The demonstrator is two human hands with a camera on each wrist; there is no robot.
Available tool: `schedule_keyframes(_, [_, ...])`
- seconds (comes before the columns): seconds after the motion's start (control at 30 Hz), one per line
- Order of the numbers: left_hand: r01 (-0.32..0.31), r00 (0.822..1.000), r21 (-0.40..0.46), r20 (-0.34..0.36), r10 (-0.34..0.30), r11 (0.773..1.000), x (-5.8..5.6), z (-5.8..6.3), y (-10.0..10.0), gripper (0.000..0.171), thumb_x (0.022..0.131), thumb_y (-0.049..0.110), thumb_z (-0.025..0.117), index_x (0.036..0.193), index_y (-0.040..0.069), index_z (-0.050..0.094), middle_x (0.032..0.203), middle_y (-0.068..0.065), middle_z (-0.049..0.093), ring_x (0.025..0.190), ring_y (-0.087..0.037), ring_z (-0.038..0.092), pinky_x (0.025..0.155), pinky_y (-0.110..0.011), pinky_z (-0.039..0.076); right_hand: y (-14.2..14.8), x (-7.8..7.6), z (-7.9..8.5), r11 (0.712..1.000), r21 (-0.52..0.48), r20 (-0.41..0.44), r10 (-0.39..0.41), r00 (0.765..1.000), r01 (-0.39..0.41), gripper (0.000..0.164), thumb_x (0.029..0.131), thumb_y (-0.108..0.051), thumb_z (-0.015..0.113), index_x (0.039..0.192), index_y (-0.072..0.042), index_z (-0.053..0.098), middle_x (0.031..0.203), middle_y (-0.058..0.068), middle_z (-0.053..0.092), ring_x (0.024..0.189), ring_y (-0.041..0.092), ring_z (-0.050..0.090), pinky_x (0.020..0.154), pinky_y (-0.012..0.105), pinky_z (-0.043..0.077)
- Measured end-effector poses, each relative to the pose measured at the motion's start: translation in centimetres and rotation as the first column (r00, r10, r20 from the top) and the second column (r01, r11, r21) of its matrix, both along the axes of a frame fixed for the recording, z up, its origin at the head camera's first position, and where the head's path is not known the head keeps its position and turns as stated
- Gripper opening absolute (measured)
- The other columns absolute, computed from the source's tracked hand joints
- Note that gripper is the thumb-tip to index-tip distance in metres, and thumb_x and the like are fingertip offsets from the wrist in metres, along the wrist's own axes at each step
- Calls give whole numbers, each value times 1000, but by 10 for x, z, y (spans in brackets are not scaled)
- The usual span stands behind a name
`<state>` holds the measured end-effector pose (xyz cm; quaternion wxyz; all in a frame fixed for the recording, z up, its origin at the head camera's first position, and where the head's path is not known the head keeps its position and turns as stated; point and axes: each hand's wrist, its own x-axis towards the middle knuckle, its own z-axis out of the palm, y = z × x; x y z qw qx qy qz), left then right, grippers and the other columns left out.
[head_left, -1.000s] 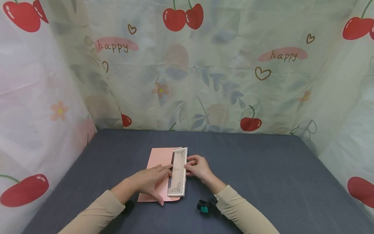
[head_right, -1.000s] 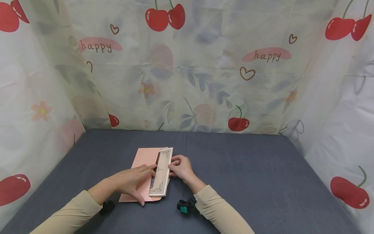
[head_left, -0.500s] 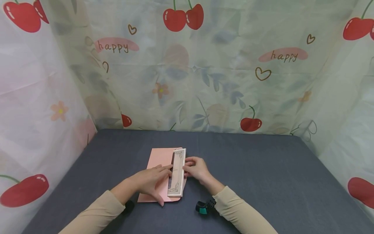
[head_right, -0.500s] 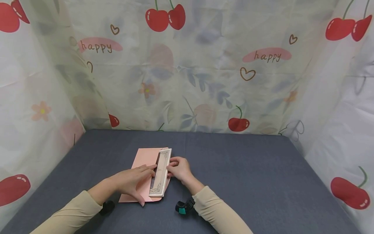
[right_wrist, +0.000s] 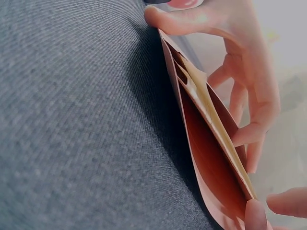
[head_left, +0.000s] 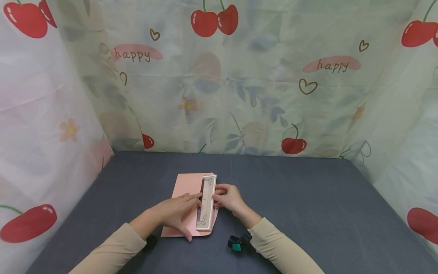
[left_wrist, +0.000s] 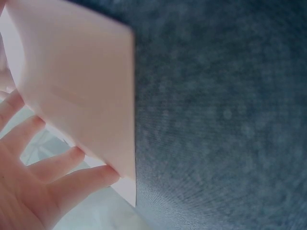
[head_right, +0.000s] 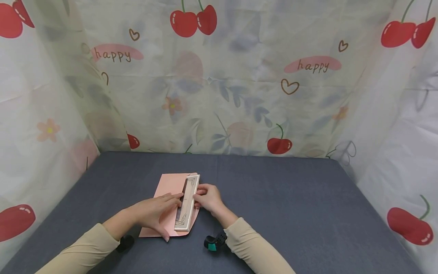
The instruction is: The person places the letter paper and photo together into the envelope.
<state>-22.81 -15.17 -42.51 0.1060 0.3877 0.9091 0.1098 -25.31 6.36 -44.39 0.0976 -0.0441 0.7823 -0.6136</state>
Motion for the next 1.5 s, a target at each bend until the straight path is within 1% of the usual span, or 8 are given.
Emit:
schedule_keyframes(0.47, [-18, 1000, 0, 19, 18, 1000, 1, 0, 0, 89, 56, 68, 74, 127, 25, 42, 153, -7, 29, 136, -33, 35, 103, -46, 39, -2, -1, 1, 1000, 20, 2, 23, 1000, -23, 44, 83, 2, 62, 125, 9, 51, 90, 13, 62, 57, 6, 59, 58, 26, 55])
schedule_keyframes(0.73, [-11, 1000, -3, 9, 11, 1000, 0, 0, 0, 89, 56, 69, 74, 126, 25, 43, 153, -7, 29, 135, -30, 37, 102, -45, 40, -3, -2, 0, 999, 25, 4, 29, 1000, -30, 46, 83, 2, 63, 126, 8, 50, 92, 15, 64, 59, 8, 60, 58, 28, 55])
schedule_keyframes(0.93, [-3, 1000, 5, -1, 3, 1000, 0, 0, 0, 88, 56, 69, 74, 126, 24, 43, 152, -8, 31, 135, -31, 37, 102, -45, 41, -4, -1, 0, 999, 10, 13, 51, 999, -51, 49, 82, 3, 63, 128, 8, 47, 96, 18, 64, 59, 10, 61, 58, 29, 56])
schedule_keyframes(1.17, [-3, 1000, 10, 9, 3, 1000, -1, -1, -1, 87, 57, 70, 73, 125, 25, 43, 153, -7, 30, 134, -28, 38, 102, -44, 41, -7, -1, 0, 998, 25, 20, 58, 998, -59, 51, 81, 5, 63, 130, 7, 47, 91, 14, 62, 56, 8, 61, 56, 27, 55])
schedule_keyframes(1.23, [-5, 1000, 9, 12, 5, 1000, -1, -1, 0, 87, 57, 70, 73, 125, 26, 43, 153, -7, 30, 135, -28, 37, 102, -44, 40, -7, -1, 0, 997, 36, 20, 60, 998, -61, 52, 81, 5, 63, 130, 6, 47, 90, 13, 61, 55, 7, 61, 56, 26, 55])
schedule_keyframes(1.33, [-5, 1000, 9, 9, 5, 1000, 0, 0, 0, 87, 57, 69, 74, 125, 25, 43, 153, -7, 30, 135, -29, 37, 102, -44, 40, -8, -1, -1, 997, 46, 23, 59, 998, -60, 52, 81, 5, 63, 130, 6, 47, 89, 12, 60, 55, 8, 61, 56, 26, 55])
schedule_keyframes(1.5, [5, 1000, 16, -3, -5, 1000, 2, 1, 0, 87, 57, 67, 75, 125, 23, 44, 152, -8, 31, 132, -26, 40, 101, -43, 42, -9, -1, -2, 997, 53, 21, 60, 998, -61, 52, 81, 4, 63, 130, 5, 47, 89, 12, 60, 55, 8, 61, 55, 25, 54])
